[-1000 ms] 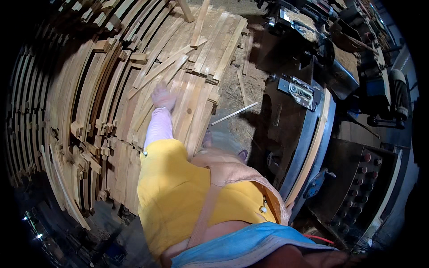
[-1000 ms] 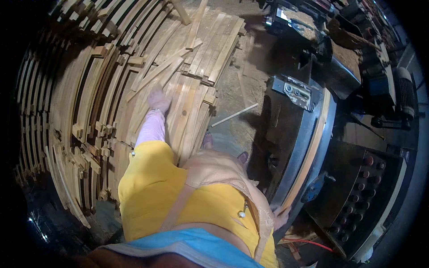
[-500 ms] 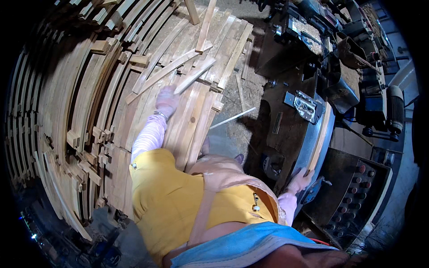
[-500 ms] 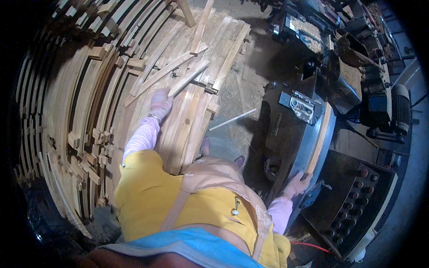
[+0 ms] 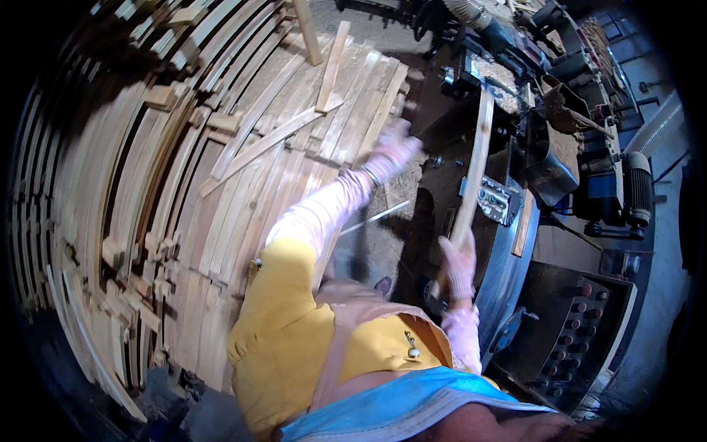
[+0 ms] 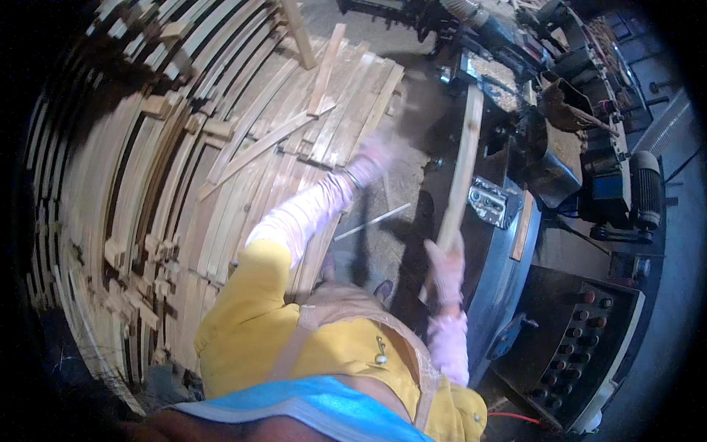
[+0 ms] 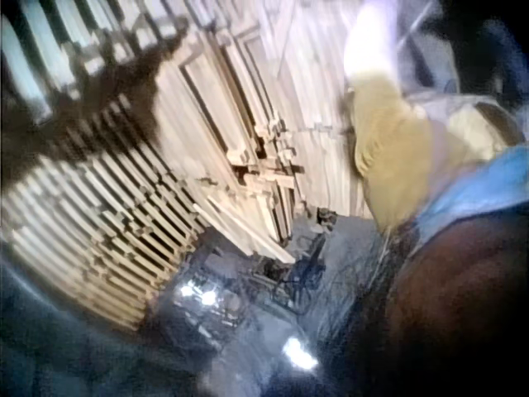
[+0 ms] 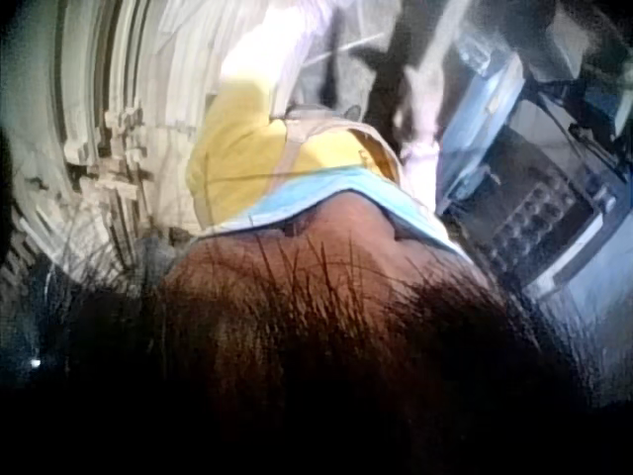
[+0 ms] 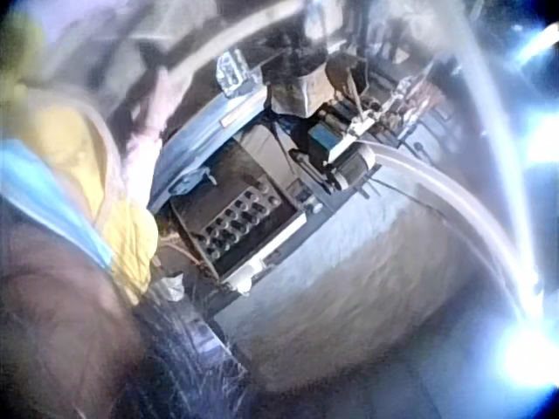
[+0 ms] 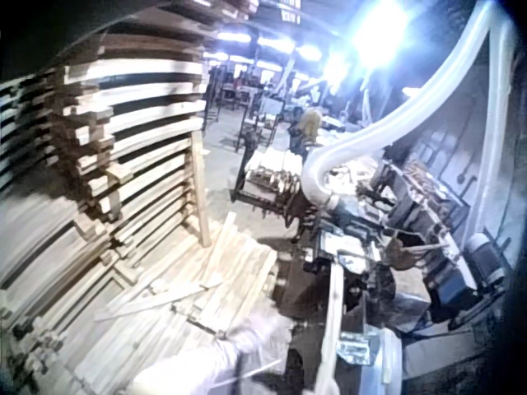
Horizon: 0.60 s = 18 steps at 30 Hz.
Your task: The person handles wood slats one at a time, feeding them into a woodworking machine and then stacking them onto a large pile.
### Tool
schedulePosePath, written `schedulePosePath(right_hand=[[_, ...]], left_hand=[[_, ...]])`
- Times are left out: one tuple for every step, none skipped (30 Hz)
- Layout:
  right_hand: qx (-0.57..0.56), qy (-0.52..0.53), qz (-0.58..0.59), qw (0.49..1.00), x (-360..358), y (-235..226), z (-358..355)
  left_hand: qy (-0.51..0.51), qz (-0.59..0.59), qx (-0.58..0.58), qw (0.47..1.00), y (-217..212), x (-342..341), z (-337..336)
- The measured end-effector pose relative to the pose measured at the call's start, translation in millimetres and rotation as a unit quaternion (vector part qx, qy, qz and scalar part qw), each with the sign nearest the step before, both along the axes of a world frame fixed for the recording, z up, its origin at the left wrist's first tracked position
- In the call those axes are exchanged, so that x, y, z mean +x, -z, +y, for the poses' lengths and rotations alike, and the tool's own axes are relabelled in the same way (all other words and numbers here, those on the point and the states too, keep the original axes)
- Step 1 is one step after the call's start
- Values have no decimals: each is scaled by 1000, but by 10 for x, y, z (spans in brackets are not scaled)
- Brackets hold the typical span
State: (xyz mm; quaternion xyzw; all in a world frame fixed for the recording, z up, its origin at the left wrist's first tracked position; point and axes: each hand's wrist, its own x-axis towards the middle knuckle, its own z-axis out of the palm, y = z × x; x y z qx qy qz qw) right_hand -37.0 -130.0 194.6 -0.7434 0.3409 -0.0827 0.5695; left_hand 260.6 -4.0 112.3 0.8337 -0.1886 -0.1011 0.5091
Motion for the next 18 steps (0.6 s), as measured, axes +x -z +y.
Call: schedulePosePath(right_hand=[[-98, 12, 50, 994, -291, -53, -183], [-190, 28, 109, 975, -607, -117, -346], [-234, 55, 182, 953, -898, -221, -421], [-270, 56, 157, 948, -1057, -277, -476], [-343, 85, 230, 907, -1524, -126, -582], [-392, 109, 309, 860, -1603, -219, -493], [-452, 121, 322, 823, -1960, -21, -553], [-458, 139, 310, 821, -2220, 184, -644], [-471, 160, 332, 802, -2431, 385, -727], [-481, 180, 351, 783, -2607, 572, -794], [-490, 200, 368, 765, -2670, 702, -874], [-533, 195, 339, 750, -2599, 746, -918], [-555, 186, 328, 741, -2532, 790, -1031], [-578, 176, 313, 732, -2435, 826, -1267], [-602, 169, 298, 721, -2322, 852, -1488], [-580, 165, 347, 718, -2198, 845, -1616], [-581, 178, 367, 704, -2102, 854, -1765], [-589, 166, 356, 706, -1832, 841, -1946]], left_hand=[[-92, 35, 53, 994, -42, 270, 94], [-74, 119, 150, 979, -84, 584, 243], [-92, 134, 184, 969, -169, 769, 416], [-220, -126, 299, 920, 721, 1203, 622], [-234, -169, 359, 888, 741, 1298, 616], [-264, -206, 425, 841, 685, 1373, 762], [-202, -129, 450, 860, 610, 1484, 853], [-147, -45, 477, 866, 550, 1599, 1028], [-92, 39, 498, 861, 562, 1645, 1183], [-80, 52, 505, 858, 614, 1623, 1320], [-69, 64, 511, 854, 645, 1605, 1437], [-61, 76, 520, 849, 659, 1572, 1597], [-77, 7, 531, 844, 770, 1495, 1831], [-95, -63, 538, 835, 965, 1337, 2145], [-109, -133, 541, 823, 1060, 1139, 2334], [-85, -96, 531, 837, 788, 935, 2399], [-79, -98, 494, 860, 729, 770, 2491], [-81, -91, 461, 879, 695, 539, 2668]])
